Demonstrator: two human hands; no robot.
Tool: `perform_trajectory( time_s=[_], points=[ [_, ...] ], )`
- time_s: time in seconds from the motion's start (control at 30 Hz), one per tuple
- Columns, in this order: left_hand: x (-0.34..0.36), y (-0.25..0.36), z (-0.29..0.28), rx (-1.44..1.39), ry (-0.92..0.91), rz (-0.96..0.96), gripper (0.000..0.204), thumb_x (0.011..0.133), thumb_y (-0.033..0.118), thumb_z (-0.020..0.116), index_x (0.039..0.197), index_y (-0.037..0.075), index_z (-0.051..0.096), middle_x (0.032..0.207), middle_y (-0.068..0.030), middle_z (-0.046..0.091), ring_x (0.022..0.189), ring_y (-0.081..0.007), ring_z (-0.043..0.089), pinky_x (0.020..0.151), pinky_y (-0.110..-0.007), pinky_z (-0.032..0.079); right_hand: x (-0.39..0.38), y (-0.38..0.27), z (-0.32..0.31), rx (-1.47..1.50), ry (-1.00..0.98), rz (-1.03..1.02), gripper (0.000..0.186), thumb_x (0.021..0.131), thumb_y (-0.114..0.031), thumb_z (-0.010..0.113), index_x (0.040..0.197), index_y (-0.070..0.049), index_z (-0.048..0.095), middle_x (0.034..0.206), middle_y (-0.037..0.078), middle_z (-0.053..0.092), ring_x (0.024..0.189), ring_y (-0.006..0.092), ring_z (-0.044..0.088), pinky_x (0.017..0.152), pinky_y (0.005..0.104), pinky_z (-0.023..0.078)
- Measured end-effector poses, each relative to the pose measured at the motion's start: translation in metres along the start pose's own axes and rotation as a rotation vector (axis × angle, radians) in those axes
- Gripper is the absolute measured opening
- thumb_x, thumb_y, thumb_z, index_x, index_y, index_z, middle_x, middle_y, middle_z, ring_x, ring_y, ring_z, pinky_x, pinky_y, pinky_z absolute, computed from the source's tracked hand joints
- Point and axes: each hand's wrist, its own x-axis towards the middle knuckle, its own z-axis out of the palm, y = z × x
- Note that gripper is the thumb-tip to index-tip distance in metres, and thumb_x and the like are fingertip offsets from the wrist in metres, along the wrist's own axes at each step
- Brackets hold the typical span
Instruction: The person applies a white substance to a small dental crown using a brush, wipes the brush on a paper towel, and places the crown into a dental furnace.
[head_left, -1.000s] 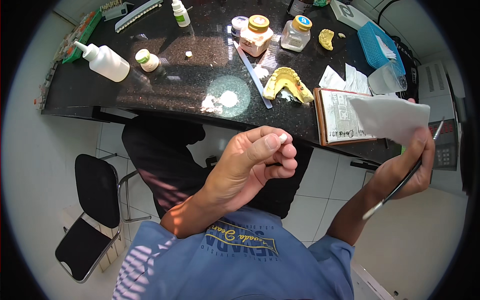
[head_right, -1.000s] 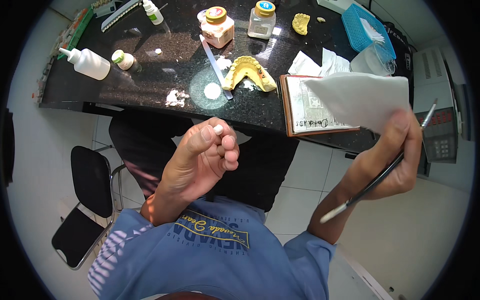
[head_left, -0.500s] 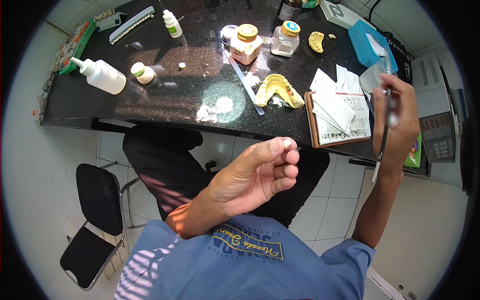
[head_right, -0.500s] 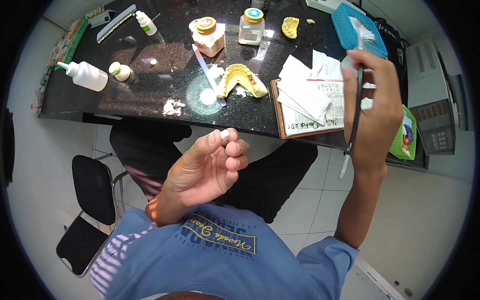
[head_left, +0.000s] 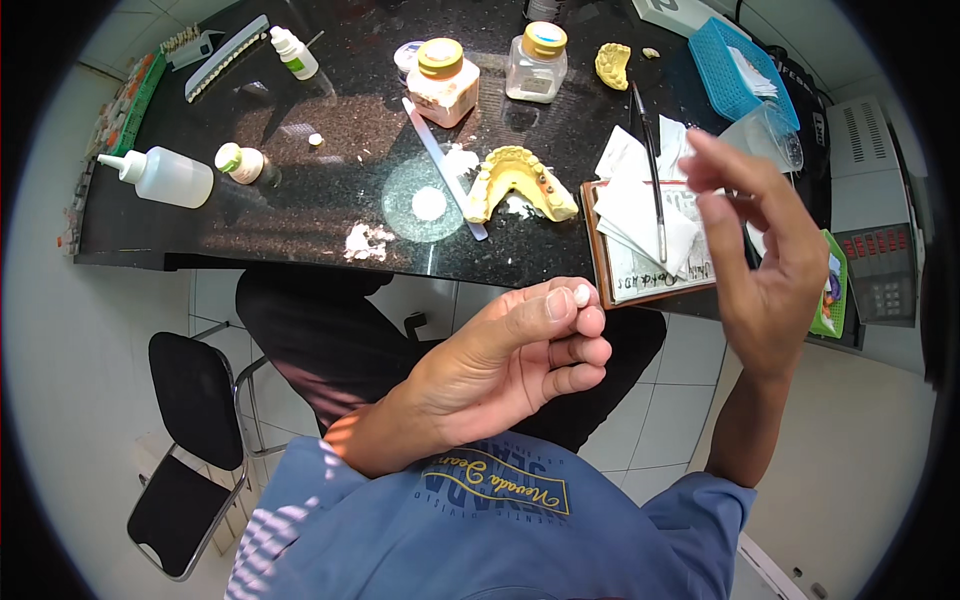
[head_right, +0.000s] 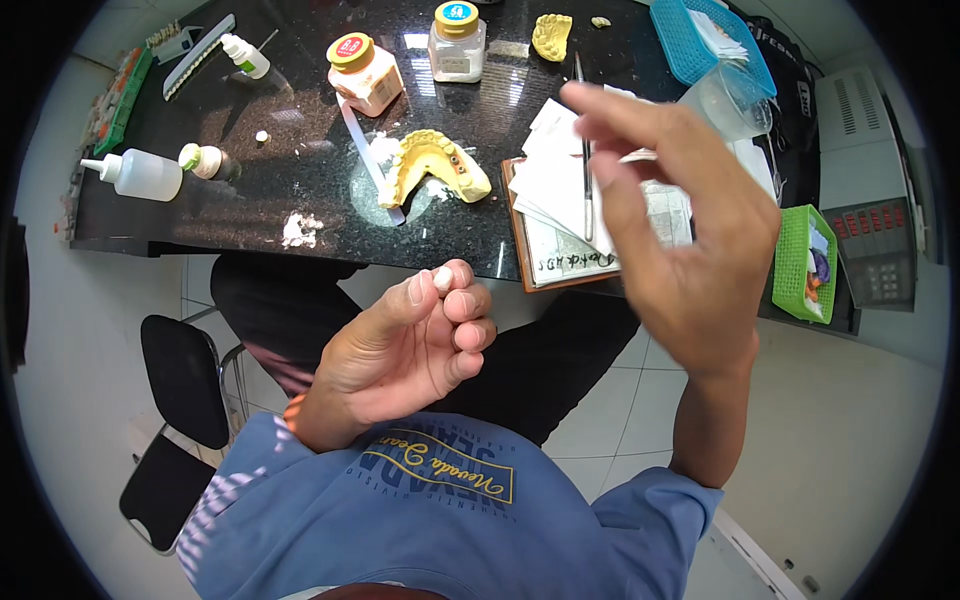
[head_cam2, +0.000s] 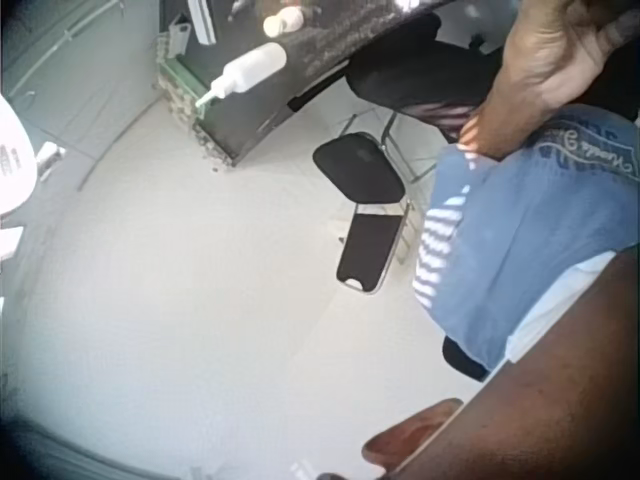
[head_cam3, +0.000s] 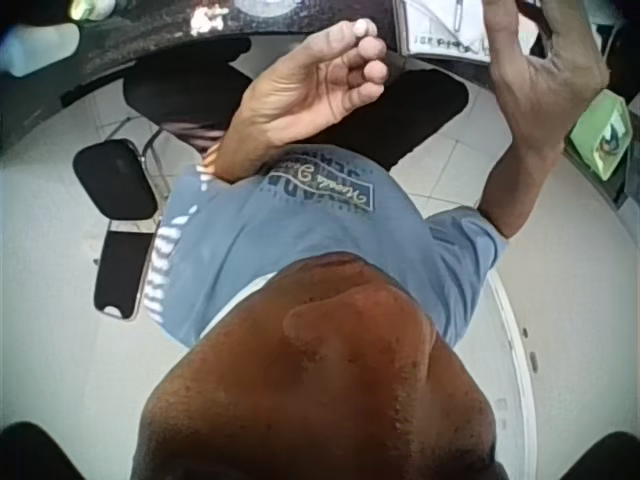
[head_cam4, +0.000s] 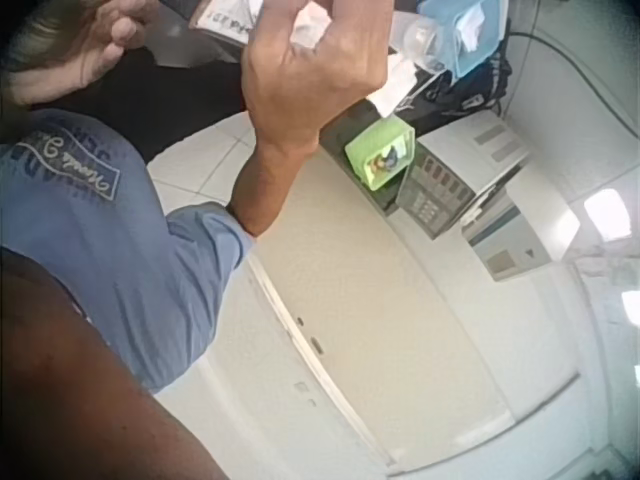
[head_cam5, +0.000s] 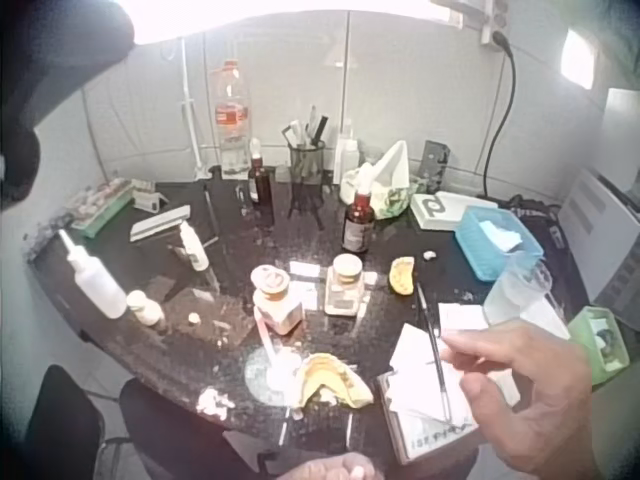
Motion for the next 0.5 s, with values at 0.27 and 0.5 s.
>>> perform_trajectory(
  time_s=[0.27, 0.5],
  points=[
    [-0.003, -0.007, 0.012, 0.191, 0.076, 0.026, 0.024, 0.097, 0.025, 0.058, 0.116, 0.009, 0.057, 0.115, -0.0065, 0.063, 0.113, -0.0243, 0.06, 0.098, -0.038, 0.051, -0.012, -0.029, 0.004, 0.292, -0.213, -0.106, 0.044, 0.078, -0.004, 0.07, 0.12, 0.005, 0.061, 0.102, 0.017, 0.068, 0.089, 0.0219, 0.069, 0.079, 0.0317, 0.056],
    [-0.011, -0.009, 0.023, 0.253, 0.075, -0.015, 0.033, 0.096, 0.023, 0.06, 0.123, 0.006, 0.054, 0.121, -0.0068, 0.062, 0.112, -0.0157, 0.061, 0.099, -0.032, 0.048, -0.016, -0.047, 0.001, 0.14, -0.259, -0.263, 0.05, 0.068, 0.003, 0.072, 0.117, 0.0, 0.065, 0.095, 0.012, 0.07, 0.079, 0.0226, 0.07, 0.068, 0.0307, 0.057]
  ],
)
